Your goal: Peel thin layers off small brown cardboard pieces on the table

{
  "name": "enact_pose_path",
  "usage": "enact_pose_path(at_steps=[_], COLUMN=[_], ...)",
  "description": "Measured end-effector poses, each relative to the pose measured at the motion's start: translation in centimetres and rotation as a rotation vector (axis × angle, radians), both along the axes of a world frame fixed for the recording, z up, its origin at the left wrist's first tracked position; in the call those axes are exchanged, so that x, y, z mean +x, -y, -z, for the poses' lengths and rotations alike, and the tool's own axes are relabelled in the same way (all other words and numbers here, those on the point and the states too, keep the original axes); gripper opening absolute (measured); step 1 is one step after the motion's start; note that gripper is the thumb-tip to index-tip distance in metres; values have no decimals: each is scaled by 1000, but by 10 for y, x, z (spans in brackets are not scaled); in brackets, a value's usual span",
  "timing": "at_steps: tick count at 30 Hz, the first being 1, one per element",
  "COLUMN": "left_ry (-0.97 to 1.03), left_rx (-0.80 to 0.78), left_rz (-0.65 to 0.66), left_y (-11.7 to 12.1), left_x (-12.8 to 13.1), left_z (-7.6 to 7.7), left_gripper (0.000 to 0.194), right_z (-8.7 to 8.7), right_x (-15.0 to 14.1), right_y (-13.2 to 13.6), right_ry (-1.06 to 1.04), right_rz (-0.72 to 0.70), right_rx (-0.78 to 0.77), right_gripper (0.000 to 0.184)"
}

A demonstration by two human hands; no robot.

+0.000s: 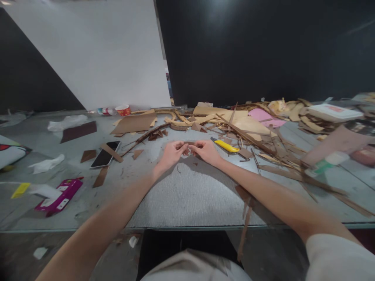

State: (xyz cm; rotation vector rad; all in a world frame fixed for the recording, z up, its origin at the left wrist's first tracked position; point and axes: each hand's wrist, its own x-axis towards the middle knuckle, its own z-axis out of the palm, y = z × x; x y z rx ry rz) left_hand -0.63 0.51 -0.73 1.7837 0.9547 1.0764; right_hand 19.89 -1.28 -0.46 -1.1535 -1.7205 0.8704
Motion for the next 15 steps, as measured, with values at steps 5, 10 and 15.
enact_pose_path(at_steps=[5,10,15], left_ry=[23,33,21], left_rx=[-25,-27,-45], left_rz=[14,13,9], left_y=[-4,-3,-4], left_x=[-2,-5,-2], left_z=[0,2,4], left_gripper=[53,54,53], right_z=[-2,-5,-1], right_x=[0,-3,-2], right_y=[-1,2,-2], right_ry=[-13,-36,-9], right_rz=[-50,-21,-3], right_rx=[-12,10,5], right_gripper=[55,52,50])
